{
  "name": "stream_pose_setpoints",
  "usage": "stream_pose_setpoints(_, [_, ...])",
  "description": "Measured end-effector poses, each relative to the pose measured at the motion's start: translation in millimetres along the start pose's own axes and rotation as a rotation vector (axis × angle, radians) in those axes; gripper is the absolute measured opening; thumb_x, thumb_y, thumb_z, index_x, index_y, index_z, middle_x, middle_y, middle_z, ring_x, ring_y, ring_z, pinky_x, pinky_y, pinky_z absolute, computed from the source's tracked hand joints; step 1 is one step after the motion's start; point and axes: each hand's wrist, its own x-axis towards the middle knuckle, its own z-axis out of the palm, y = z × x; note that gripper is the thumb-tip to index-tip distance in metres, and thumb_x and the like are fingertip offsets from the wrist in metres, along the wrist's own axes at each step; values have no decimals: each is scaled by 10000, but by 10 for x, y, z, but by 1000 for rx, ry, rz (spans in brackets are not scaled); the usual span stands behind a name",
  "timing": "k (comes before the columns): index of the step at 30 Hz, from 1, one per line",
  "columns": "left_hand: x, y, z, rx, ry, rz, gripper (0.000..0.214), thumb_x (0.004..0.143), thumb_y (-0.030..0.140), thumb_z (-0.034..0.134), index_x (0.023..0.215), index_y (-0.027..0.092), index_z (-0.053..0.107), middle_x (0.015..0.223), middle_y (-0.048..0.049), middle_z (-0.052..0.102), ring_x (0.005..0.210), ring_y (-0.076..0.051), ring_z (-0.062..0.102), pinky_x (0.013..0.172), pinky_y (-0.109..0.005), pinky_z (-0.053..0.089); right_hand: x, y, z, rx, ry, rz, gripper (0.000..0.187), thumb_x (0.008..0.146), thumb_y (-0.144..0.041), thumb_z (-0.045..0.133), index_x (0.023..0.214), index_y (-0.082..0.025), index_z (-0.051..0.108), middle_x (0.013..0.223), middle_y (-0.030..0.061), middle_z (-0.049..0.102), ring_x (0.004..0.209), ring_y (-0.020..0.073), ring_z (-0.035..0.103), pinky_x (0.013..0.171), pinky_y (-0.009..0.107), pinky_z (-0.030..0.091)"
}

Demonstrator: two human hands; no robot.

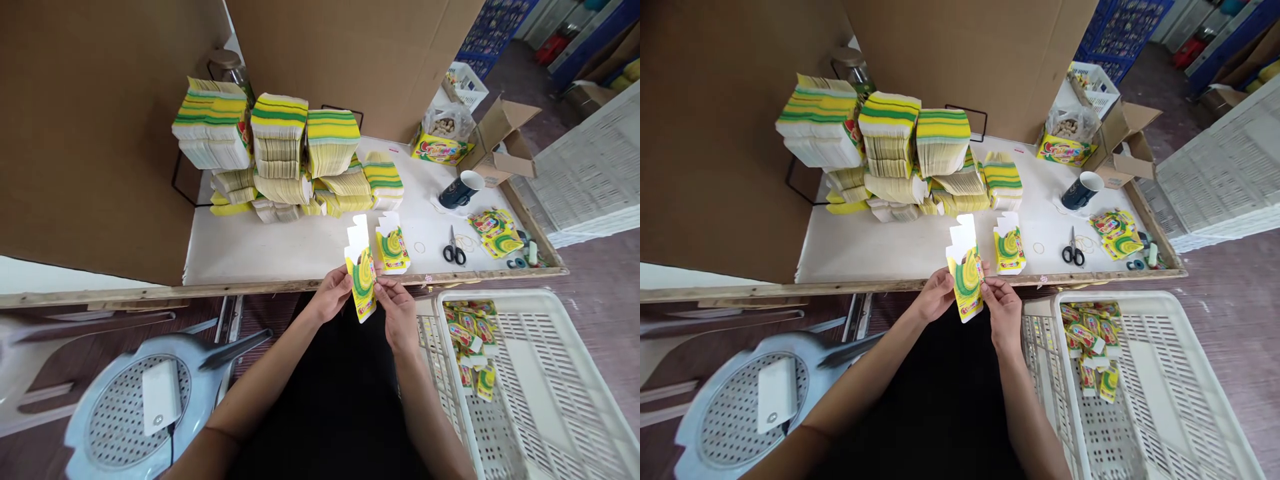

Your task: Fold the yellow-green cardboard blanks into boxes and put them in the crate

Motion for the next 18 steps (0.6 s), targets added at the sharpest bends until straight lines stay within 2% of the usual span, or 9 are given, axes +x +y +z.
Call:
stream_pose_setpoints(6, [-5,-23,-34,35,94,23,486,766,513,741,1081,145,708,1092,-133,742,1094,-284,675,952,-381,529,-49,-22,17,-292,-36,-122,320,795,-424,748,997,-181,698,942,69,720,853,193,647,789,335,539])
stream_pose_setpoints(10, [22,-77,-33,69,263,57,436,756,509,750,984,142,690,934,-95,759,927,-241,715,844,-360,561,-91,-53,62,-326,-43,-128,317,804,-460,727,928,-170,695,844,57,708,754,185,633,714,321,534])
stream_pose_setpoints(12, [33,-98,-33,128,307,62,424,771,518,728,955,142,667,888,-80,750,872,-218,714,804,-339,563,-106,-55,87,-342,-17,-146,314,810,-473,715,873,-168,676,798,49,695,708,175,620,679,308,522])
stream_pose_setpoints(15, [13,-100,-15,256,331,75,455,790,485,719,1081,160,587,887,-58,732,862,-184,700,795,-300,546,-111,-56,89,-414,56,-207,301,840,-468,683,848,-168,657,750,36,664,660,155,582,631,285,489])
stream_pose_setpoints(18, [-67,-70,23,363,387,121,652,759,384,775,1267,228,398,897,-14,713,837,-154,690,786,-270,525,-94,-83,40,-501,71,-254,263,853,-436,679,872,-175,646,716,12,616,606,130,516,579,265,439])
